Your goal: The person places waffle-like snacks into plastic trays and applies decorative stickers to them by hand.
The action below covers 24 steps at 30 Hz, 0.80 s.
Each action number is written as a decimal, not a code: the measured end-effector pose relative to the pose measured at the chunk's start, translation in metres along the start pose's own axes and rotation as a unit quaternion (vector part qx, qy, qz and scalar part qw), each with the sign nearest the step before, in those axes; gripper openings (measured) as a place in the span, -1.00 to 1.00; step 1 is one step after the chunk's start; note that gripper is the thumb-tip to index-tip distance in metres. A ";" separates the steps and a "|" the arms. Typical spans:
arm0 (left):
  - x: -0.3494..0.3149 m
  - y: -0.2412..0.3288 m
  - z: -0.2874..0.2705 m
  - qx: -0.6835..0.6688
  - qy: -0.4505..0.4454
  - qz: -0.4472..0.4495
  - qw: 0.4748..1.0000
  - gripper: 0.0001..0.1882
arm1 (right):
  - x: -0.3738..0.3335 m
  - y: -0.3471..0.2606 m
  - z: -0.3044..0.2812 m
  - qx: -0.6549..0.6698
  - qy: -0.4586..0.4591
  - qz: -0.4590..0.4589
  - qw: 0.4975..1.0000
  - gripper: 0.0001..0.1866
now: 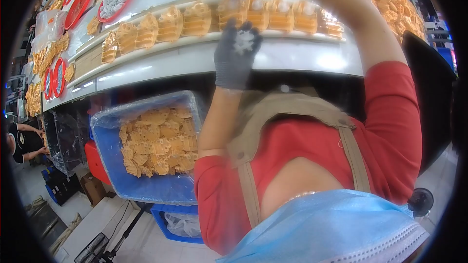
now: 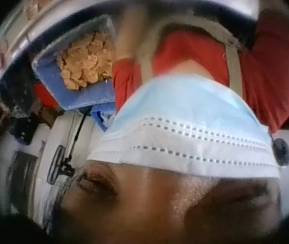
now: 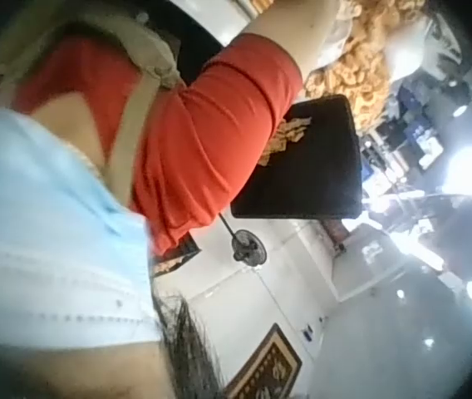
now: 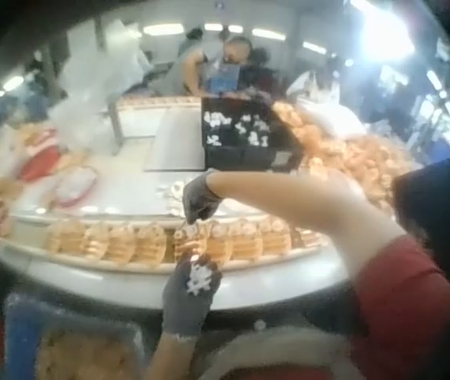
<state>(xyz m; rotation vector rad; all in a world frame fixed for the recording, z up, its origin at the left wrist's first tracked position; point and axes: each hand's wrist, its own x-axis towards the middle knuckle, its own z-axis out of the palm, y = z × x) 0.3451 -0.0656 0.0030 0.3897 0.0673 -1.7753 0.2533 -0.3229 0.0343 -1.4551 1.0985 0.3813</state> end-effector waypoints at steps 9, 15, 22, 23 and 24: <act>0.008 0.004 -0.026 -0.051 0.012 -0.006 0.999 -0.77 | -0.082 -0.020 0.056 -0.394 0.155 -0.138 0.895 -0.81; 0.020 -0.008 -0.050 -0.024 0.045 -0.015 0.999 -0.78 | -0.148 0.045 0.125 -0.188 0.144 -0.102 0.966 -0.76; 0.010 -0.025 -0.087 -0.021 -0.036 0.028 0.999 -0.55 | -0.160 0.200 0.197 -0.207 0.164 -0.250 0.931 -0.79; 0.005 -0.029 -0.084 -0.019 -0.035 0.025 0.999 -0.55 | -0.162 0.209 0.207 -0.217 0.119 -0.171 0.954 -0.76; 0.001 -0.034 -0.077 0.008 -0.010 0.025 1.000 -0.63 | -0.160 0.220 0.216 -0.214 0.106 -0.150 0.960 -0.75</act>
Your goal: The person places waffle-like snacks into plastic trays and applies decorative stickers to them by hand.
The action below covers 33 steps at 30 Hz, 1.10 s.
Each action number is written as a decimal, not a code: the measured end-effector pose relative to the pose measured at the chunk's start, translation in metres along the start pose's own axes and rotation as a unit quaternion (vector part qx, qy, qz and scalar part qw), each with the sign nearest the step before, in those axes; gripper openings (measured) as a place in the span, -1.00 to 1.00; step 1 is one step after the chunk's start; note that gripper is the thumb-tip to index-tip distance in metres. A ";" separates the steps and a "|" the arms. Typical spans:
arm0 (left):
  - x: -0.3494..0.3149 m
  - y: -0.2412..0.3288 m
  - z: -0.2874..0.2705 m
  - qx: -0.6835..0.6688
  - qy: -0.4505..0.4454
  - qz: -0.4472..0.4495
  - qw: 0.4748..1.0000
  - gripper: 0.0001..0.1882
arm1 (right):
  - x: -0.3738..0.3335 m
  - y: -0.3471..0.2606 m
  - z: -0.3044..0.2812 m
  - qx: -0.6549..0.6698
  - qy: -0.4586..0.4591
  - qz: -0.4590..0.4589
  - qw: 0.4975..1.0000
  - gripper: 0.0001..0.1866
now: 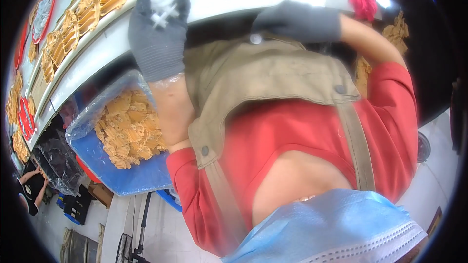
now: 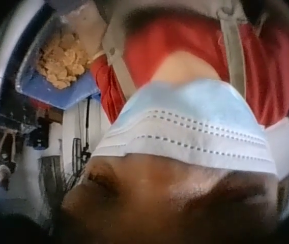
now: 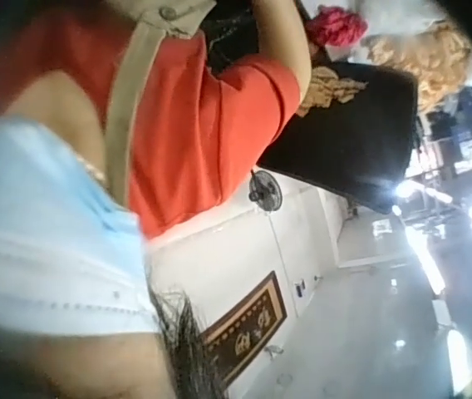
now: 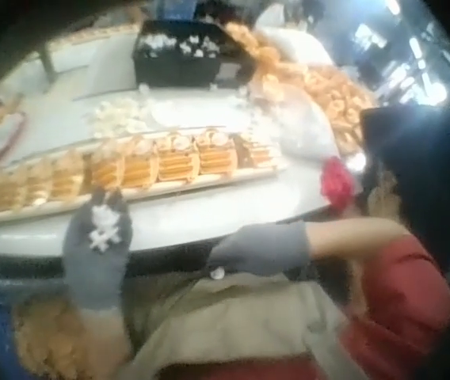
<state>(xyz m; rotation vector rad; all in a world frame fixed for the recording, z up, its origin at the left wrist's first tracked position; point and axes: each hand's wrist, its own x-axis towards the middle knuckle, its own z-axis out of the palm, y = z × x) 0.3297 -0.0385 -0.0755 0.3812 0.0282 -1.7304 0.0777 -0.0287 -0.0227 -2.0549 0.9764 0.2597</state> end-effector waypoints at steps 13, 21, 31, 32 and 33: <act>-0.047 -0.027 0.018 0.058 0.033 0.023 0.997 -0.71 | -0.004 0.039 0.057 0.014 -0.056 0.039 0.998 -0.62; -0.053 -0.027 0.038 0.020 0.047 0.000 0.999 -0.71 | -0.022 0.036 0.044 -0.028 -0.050 -0.011 0.998 -0.74; -0.037 -0.021 0.007 0.030 0.026 -0.009 0.999 -0.66 | -0.012 0.057 0.057 0.038 -0.061 0.038 0.997 -0.77; -0.034 -0.021 0.002 0.035 0.022 -0.012 0.999 -0.66 | -0.013 0.059 0.060 0.003 -0.044 -0.024 0.999 -0.78; -0.034 -0.022 0.000 0.035 0.026 -0.013 0.999 -0.66 | -0.014 0.059 0.060 -0.033 -0.027 -0.086 0.995 -0.79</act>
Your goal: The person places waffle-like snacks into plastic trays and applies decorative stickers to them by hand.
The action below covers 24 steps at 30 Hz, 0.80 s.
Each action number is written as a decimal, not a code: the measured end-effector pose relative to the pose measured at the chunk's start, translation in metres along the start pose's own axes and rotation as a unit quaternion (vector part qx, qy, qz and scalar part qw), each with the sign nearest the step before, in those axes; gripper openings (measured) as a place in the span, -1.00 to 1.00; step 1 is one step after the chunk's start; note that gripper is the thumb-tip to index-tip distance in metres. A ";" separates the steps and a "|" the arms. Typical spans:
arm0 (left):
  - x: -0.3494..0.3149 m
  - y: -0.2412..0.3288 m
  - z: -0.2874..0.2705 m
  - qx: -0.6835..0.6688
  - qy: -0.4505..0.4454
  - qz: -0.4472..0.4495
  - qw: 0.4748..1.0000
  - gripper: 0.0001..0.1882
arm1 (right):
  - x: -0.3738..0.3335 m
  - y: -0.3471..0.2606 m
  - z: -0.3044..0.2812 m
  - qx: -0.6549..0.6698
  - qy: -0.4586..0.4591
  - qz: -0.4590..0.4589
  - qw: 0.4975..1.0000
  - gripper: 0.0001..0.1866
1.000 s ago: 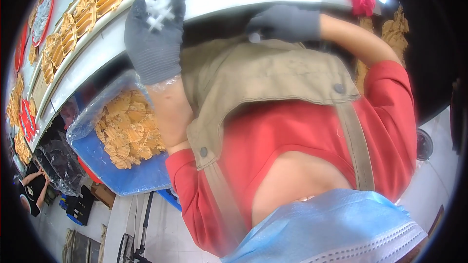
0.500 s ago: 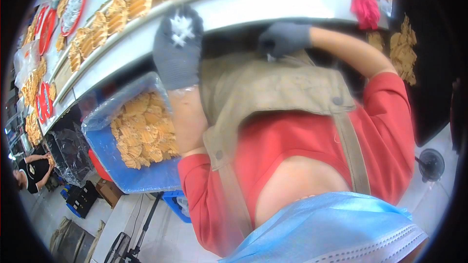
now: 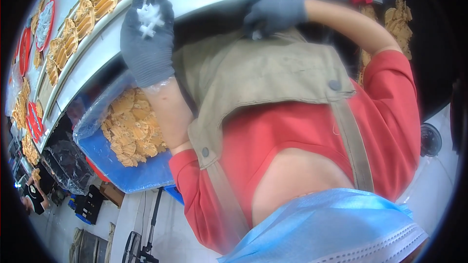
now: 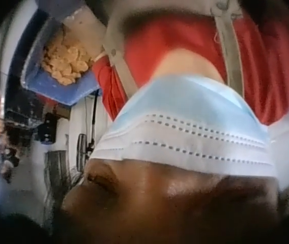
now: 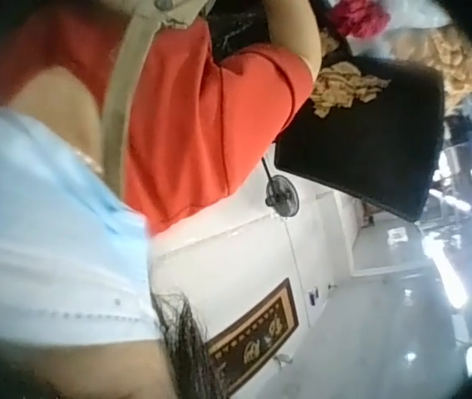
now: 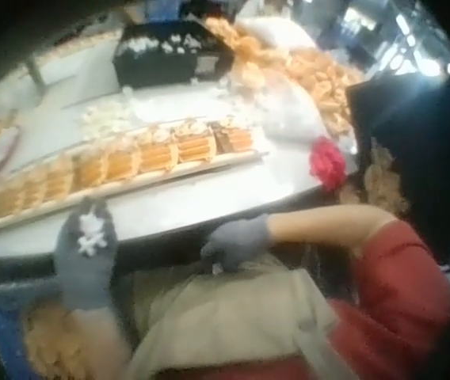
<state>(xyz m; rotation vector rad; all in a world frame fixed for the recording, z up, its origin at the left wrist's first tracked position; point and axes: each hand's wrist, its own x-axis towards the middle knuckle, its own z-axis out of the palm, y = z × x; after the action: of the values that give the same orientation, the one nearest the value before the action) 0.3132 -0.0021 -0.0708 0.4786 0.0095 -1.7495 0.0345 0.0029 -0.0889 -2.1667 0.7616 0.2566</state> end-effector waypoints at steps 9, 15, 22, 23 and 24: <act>-0.003 -0.006 0.005 -0.006 -0.019 0.006 1.000 -0.67 | 0.003 -0.005 0.001 -0.072 -0.030 0.106 0.991 -0.75; -0.004 0.002 0.062 0.040 0.034 0.027 0.998 -0.73 | -0.028 -0.051 -0.090 0.010 0.057 0.010 0.998 -0.69; 0.006 0.029 0.083 0.024 -0.002 -0.029 0.999 -0.72 | 0.016 -0.048 -0.183 -0.009 0.265 0.007 0.964 -0.72; 0.009 0.031 0.085 0.034 0.017 -0.038 0.999 -0.72 | 0.029 -0.051 -0.190 -0.044 0.252 -0.012 0.967 -0.72; 0.012 0.033 0.086 0.045 0.036 -0.047 0.997 -0.73 | 0.041 -0.054 -0.195 -0.078 0.238 -0.032 0.968 -0.72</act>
<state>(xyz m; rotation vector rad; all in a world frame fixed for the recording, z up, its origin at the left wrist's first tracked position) 0.3155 -0.0436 0.0116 0.6157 0.0058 -1.8298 0.0861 -0.1352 0.0561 -2.4322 0.9573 -0.2577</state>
